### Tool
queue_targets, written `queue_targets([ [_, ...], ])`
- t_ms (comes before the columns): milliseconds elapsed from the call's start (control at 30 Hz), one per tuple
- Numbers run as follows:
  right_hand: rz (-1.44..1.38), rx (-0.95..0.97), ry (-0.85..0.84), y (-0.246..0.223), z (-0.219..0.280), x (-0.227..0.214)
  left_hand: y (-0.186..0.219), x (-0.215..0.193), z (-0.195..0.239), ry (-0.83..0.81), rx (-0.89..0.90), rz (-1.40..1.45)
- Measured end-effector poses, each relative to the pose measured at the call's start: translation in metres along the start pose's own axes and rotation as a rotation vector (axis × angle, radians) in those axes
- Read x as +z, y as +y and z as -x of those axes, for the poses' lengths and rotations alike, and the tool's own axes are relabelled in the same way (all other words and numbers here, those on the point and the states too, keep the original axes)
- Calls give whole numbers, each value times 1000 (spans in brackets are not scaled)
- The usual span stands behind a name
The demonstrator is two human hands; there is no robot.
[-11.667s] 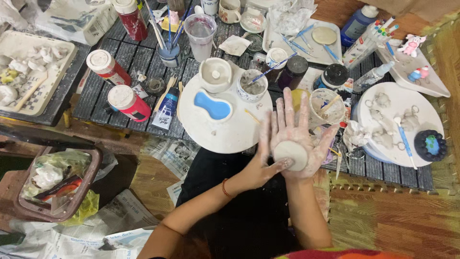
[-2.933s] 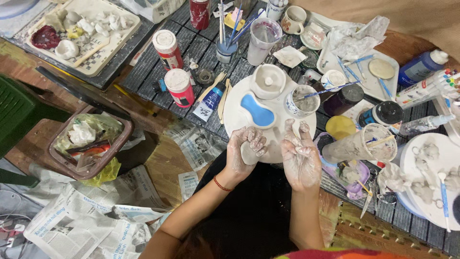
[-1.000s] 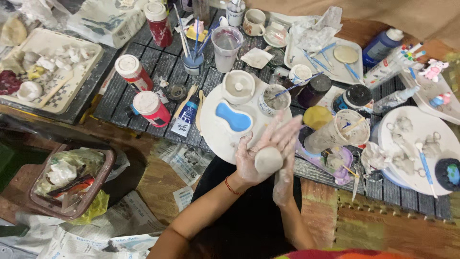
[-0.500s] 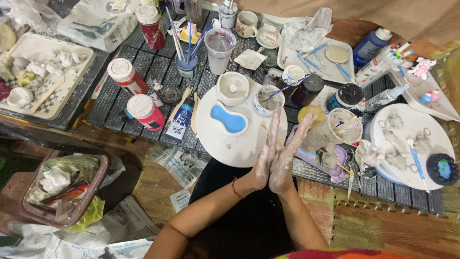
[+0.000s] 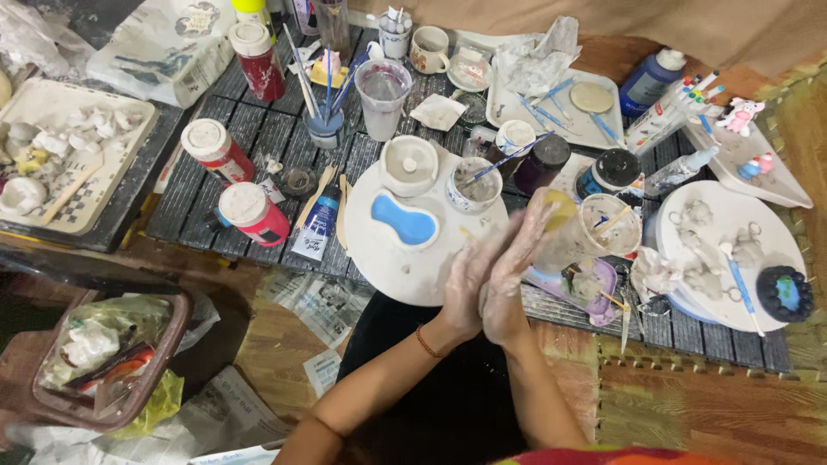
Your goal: The person kneads a lump of gray clay with both hands, then rolls it into a ball and shapes it into a smooth, round form. The hands remain in frame throughout, manipulating the clay on a cluttered work surface.
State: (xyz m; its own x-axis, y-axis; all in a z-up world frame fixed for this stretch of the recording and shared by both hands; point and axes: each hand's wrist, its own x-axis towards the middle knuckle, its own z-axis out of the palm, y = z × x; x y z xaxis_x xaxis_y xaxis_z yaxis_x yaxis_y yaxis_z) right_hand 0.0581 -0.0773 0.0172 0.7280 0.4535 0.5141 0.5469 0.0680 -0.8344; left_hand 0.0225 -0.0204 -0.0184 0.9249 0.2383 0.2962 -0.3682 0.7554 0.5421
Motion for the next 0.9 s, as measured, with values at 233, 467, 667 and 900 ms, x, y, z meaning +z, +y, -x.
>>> queue_targets([
  [233, -22, -114, 61, -14, -6, -15, 28, -7, -11, 98, 18, 376],
  [467, -297, 153, -54, 10, 12, 2, 25, 6, 4, -95, 161, 440],
  [667, -543, 25, 200, 7, 15, -4, 6, -8, 0, 113, 331, -224],
  [900, -154, 12, 103, 18, 22, -14, -4, -4, 10, 8, -86, 303],
])
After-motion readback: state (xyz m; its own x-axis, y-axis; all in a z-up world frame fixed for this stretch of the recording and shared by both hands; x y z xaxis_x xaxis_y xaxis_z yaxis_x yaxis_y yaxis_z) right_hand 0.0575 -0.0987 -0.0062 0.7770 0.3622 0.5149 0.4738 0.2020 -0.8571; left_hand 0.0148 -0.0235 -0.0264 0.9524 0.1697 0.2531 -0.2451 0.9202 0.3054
